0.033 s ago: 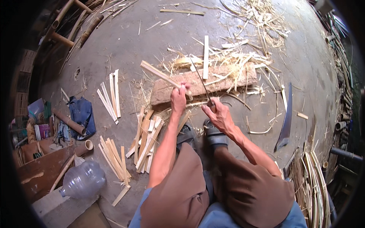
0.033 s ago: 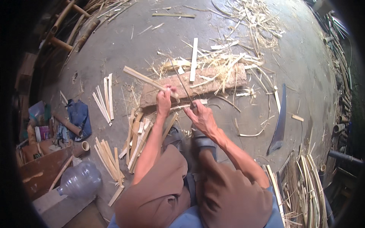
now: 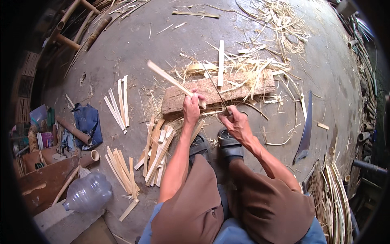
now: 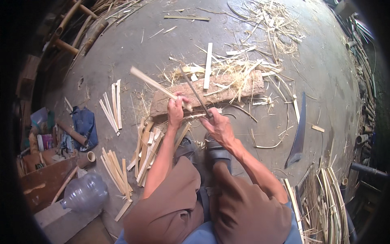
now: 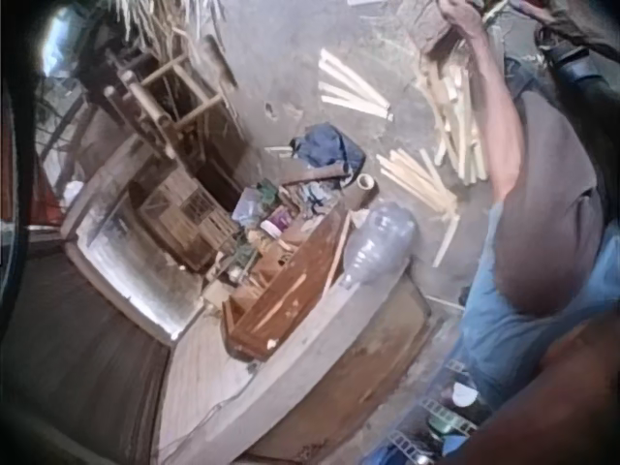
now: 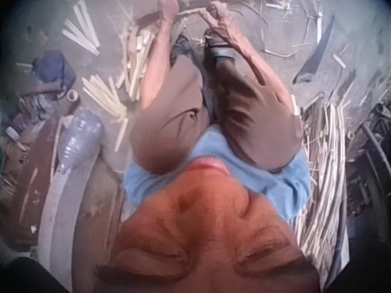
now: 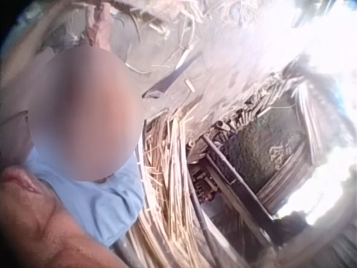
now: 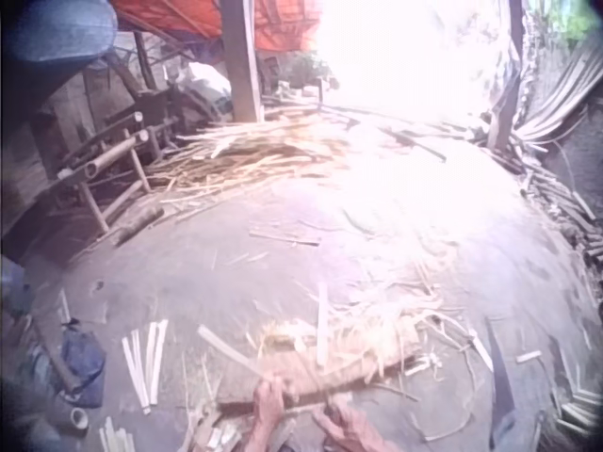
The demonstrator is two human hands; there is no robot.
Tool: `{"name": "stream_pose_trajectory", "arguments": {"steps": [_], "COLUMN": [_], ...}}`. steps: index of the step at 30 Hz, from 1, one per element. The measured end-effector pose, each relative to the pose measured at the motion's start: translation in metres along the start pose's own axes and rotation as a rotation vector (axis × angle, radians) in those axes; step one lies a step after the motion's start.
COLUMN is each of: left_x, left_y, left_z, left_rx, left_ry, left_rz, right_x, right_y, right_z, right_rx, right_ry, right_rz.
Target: The person sits on the floor and uses a knife to shave thin strips from small wooden pieces. They repeatedly hold the wood, shave it, and place the finished pieces on the floor.
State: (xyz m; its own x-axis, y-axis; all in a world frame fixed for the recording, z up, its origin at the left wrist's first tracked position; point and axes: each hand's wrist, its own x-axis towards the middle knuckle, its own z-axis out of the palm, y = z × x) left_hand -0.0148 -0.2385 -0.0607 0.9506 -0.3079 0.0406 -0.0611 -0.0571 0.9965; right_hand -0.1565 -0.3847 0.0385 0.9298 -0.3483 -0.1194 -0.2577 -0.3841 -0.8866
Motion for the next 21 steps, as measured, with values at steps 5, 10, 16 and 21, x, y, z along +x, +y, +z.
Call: {"name": "stream_pose_trajectory", "arguments": {"steps": [5, 10, 16, 21], "left_x": [-0.032, -0.064, -0.088, -0.116], "left_y": [0.093, 0.139, 0.172, 0.182], "left_z": [-0.009, -0.025, -0.035, -0.049], "left_rx": [-0.605, -0.633, -0.644, -0.605], "left_ry": [-0.057, -0.131, -0.252, -0.414], "left_rz": [-0.526, -0.669, -0.630, -0.614], "right_x": [0.007, 0.016, 0.053, 0.090], "right_y": [0.026, 0.017, 0.055, 0.062], "right_z": [-0.030, -0.016, -0.033, -0.104], "right_rx": [-0.388, -0.487, -0.569, -0.382], "right_ry": [-0.114, -0.321, -0.026, 0.131], "right_rz": [-0.054, -0.285, -0.207, 0.130]}}
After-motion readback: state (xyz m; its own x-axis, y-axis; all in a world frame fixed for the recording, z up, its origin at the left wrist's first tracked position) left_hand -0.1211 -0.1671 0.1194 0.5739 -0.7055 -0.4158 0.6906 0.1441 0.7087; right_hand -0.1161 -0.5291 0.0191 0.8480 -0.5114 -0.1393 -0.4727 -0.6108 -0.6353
